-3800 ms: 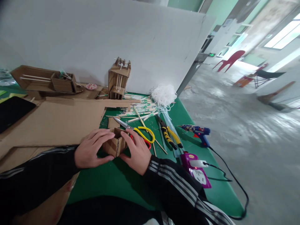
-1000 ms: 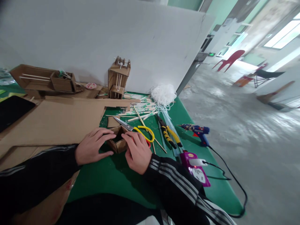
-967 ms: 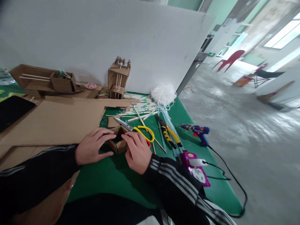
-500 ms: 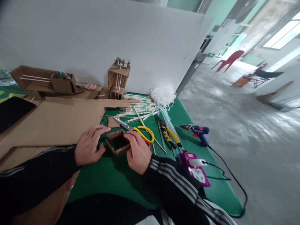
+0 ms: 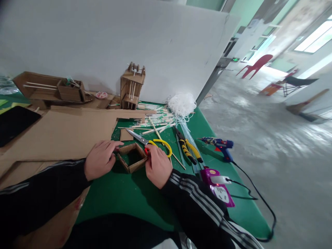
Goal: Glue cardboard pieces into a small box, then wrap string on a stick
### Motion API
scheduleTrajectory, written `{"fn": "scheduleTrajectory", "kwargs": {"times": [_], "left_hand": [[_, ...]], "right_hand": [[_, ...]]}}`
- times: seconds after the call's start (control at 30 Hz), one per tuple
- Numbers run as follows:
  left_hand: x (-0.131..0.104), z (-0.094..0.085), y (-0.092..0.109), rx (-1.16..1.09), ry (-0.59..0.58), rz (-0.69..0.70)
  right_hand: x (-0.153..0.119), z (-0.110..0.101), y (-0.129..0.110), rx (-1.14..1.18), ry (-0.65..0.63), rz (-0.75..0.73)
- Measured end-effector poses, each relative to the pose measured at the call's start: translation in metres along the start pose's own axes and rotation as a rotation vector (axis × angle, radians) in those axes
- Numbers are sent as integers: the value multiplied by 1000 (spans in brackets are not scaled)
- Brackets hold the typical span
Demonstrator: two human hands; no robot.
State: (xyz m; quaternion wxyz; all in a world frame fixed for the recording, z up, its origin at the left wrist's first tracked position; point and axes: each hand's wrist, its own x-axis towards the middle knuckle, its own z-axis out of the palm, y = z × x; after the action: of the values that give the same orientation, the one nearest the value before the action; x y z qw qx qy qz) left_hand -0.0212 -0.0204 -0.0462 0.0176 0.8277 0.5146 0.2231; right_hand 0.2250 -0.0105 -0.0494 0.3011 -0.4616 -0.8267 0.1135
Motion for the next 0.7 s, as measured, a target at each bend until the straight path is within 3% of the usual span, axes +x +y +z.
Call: {"fn": "scheduleTrajectory", "kwargs": {"times": [0.7], "left_hand": [[0, -4, 3, -48, -31, 19]], "right_hand": [[1, -1, -3, -19, -8, -4]]}}
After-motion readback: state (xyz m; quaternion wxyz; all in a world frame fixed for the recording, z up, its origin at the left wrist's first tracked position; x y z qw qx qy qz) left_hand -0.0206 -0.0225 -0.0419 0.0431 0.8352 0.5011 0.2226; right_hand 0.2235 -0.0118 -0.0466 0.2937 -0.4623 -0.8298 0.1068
